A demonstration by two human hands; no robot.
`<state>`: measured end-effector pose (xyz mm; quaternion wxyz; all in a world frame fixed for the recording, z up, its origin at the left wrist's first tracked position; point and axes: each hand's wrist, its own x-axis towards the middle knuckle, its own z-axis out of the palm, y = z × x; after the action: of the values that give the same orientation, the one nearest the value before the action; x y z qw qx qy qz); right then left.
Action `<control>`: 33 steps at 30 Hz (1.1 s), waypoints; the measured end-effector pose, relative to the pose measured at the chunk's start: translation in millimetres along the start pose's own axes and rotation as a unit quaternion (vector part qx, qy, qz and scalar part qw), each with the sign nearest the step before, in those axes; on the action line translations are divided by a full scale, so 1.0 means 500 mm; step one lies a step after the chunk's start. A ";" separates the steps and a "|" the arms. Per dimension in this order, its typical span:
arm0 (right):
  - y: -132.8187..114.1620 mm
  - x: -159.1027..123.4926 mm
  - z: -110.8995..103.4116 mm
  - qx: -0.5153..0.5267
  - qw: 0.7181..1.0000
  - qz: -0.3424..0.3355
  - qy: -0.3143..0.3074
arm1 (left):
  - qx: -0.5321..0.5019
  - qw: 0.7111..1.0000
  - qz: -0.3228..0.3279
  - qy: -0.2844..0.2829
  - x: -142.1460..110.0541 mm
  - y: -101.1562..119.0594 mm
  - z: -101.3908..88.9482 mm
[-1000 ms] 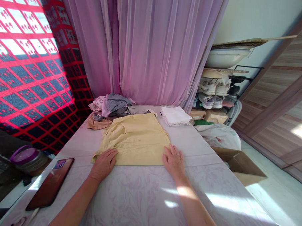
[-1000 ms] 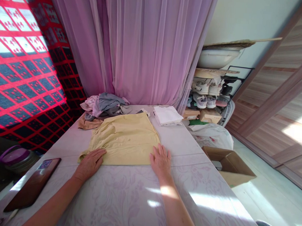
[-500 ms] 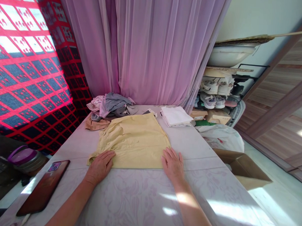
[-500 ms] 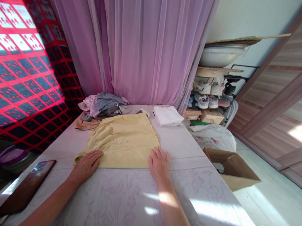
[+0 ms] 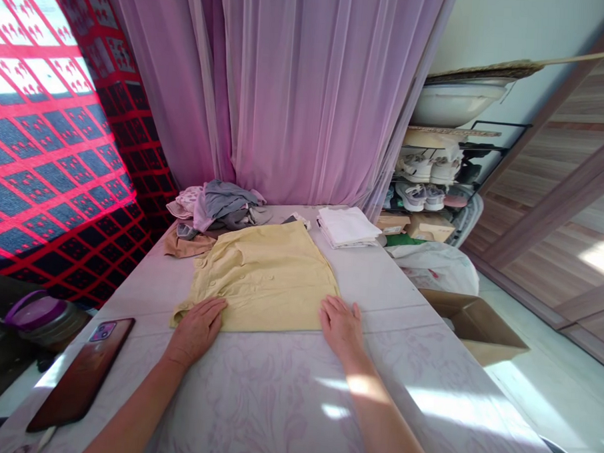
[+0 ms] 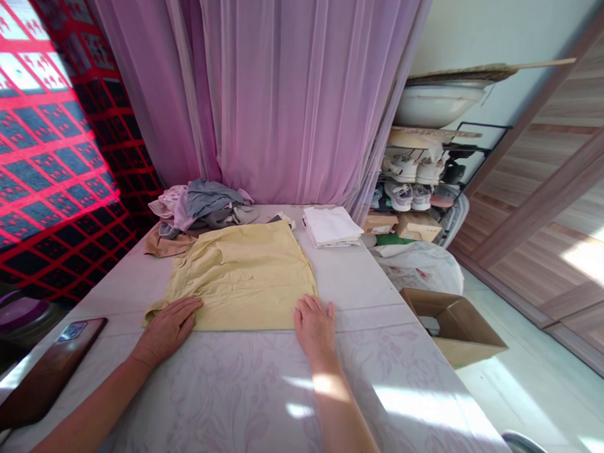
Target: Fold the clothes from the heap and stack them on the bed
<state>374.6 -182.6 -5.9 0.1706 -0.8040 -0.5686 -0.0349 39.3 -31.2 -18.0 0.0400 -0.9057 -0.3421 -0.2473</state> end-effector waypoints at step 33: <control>0.068 0.110 -0.045 0.058 0.986 0.132 -0.083 | -0.011 0.999 -0.038 0.034 0.008 0.010 -0.022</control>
<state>428.5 -150.0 21.3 0.1725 -0.8606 -0.4711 0.0874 40.7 -35.3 -6.2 0.0324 -0.8836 -0.3719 -0.2826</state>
